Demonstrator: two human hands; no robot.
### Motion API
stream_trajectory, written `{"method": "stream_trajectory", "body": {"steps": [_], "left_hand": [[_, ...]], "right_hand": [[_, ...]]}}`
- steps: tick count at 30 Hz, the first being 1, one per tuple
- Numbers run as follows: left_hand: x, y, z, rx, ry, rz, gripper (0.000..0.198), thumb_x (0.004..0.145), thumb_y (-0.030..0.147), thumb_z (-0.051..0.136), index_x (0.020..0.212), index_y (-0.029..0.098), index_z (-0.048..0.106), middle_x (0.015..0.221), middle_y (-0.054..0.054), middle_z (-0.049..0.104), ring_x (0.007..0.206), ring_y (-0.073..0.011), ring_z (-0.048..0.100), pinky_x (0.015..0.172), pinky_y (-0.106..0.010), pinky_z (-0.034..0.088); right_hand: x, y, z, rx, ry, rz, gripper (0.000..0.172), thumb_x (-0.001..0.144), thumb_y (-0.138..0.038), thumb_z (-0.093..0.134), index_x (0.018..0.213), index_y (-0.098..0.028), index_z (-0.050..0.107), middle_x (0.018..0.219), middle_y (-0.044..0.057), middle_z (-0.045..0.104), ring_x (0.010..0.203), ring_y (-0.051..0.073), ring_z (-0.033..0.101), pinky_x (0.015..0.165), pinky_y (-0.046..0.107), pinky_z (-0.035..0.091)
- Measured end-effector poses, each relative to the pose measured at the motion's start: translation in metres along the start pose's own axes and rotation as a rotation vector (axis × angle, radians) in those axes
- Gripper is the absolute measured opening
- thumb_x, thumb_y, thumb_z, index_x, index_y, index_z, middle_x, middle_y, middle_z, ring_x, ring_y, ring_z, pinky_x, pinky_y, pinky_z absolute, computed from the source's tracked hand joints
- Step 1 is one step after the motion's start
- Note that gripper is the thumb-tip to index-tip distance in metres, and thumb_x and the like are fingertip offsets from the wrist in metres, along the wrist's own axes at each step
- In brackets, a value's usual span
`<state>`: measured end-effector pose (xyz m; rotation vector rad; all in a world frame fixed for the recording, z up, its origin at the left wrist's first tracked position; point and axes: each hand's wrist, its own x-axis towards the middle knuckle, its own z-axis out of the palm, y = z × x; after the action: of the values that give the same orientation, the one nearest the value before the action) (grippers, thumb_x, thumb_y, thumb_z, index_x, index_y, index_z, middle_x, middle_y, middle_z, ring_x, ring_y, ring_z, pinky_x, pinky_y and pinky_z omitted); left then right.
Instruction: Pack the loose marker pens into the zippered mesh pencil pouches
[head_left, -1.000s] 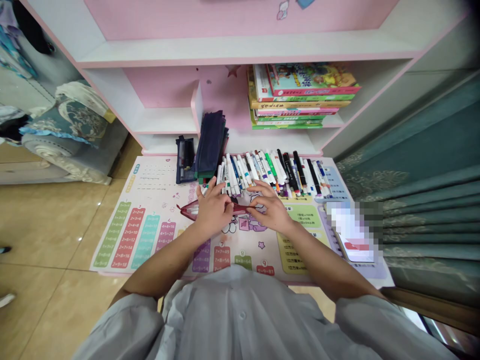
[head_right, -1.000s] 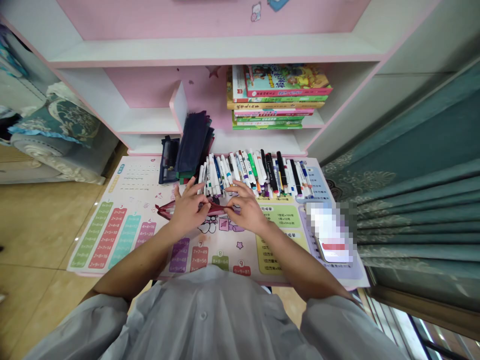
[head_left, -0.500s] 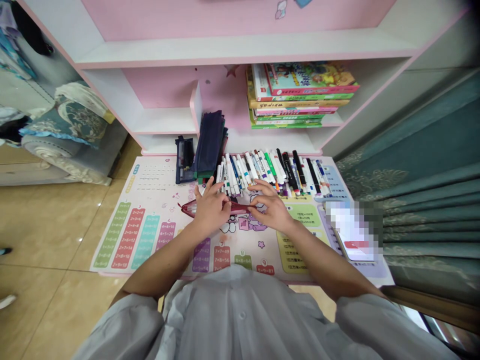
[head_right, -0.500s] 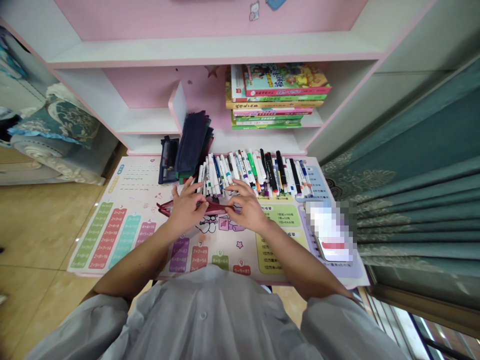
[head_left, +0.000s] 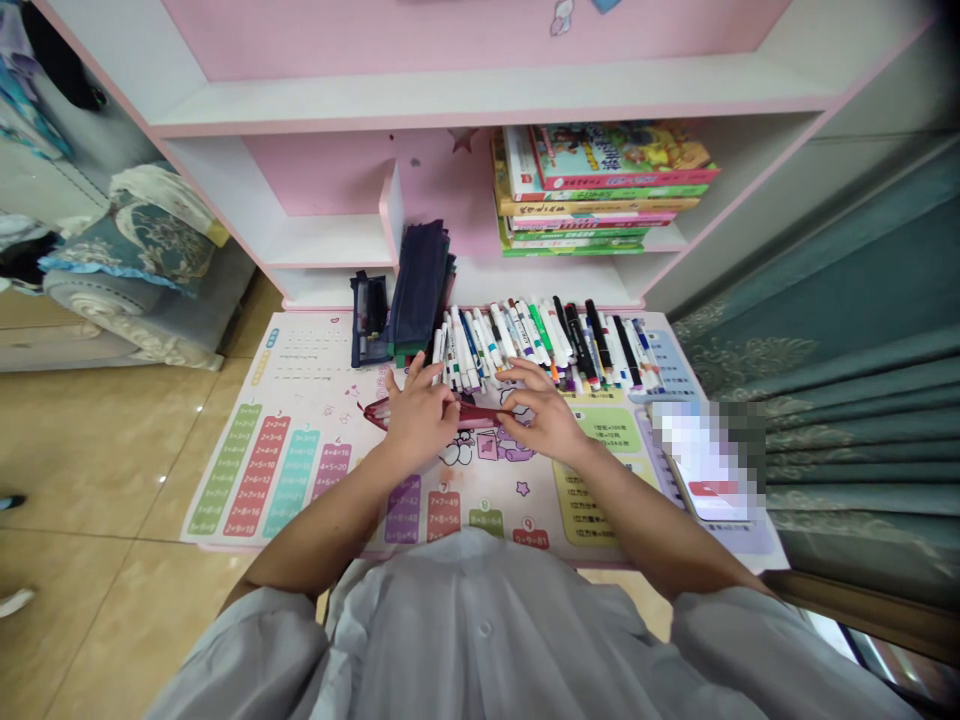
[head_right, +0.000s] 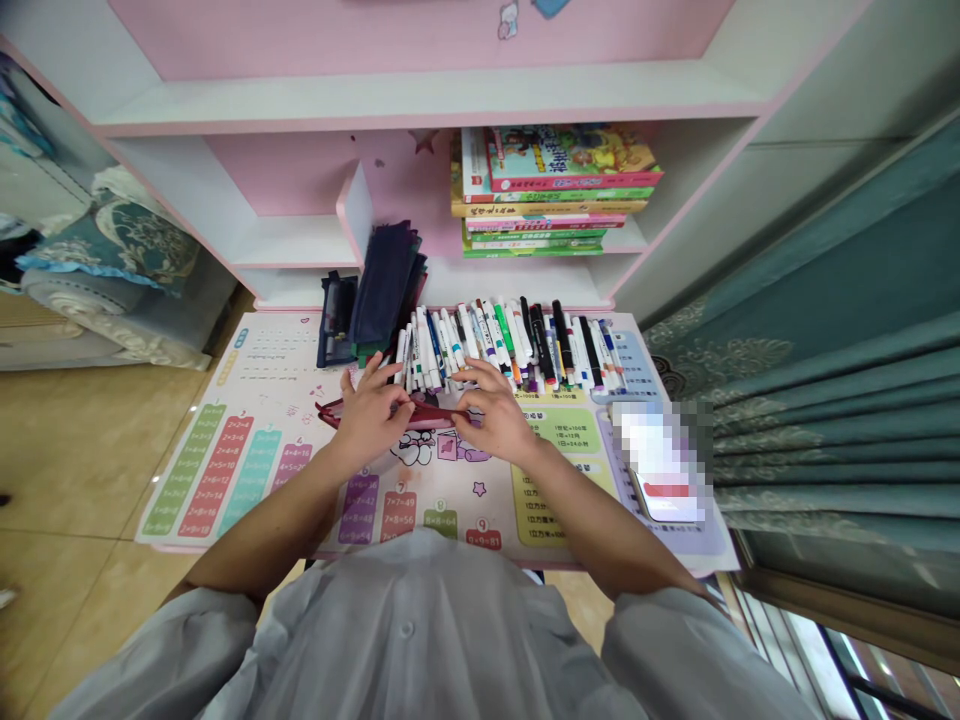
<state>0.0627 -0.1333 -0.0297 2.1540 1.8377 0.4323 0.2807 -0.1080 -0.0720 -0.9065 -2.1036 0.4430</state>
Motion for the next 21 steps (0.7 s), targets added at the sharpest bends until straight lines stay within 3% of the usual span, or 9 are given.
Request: {"method": "stream_trajectory", "body": {"steps": [21], "left_hand": [[0.0006,-0.0005,-0.0077,0.088,0.010,-0.039,0.018,0.085,0.025,0.054,0.078,0.022,0.070,0.142,-0.007,0.056,0.146,-0.0348,0.030,0.112,-0.074,0.020]], "right_hand": [[0.0015,0.0003,-0.0055,0.001,-0.022,-0.014,0.016,0.075,-0.014,0.065,0.066,-0.023,0.056,0.117,0.007,0.064,0.131,0.035,0.048,0.104,0.060,0.046]]}}
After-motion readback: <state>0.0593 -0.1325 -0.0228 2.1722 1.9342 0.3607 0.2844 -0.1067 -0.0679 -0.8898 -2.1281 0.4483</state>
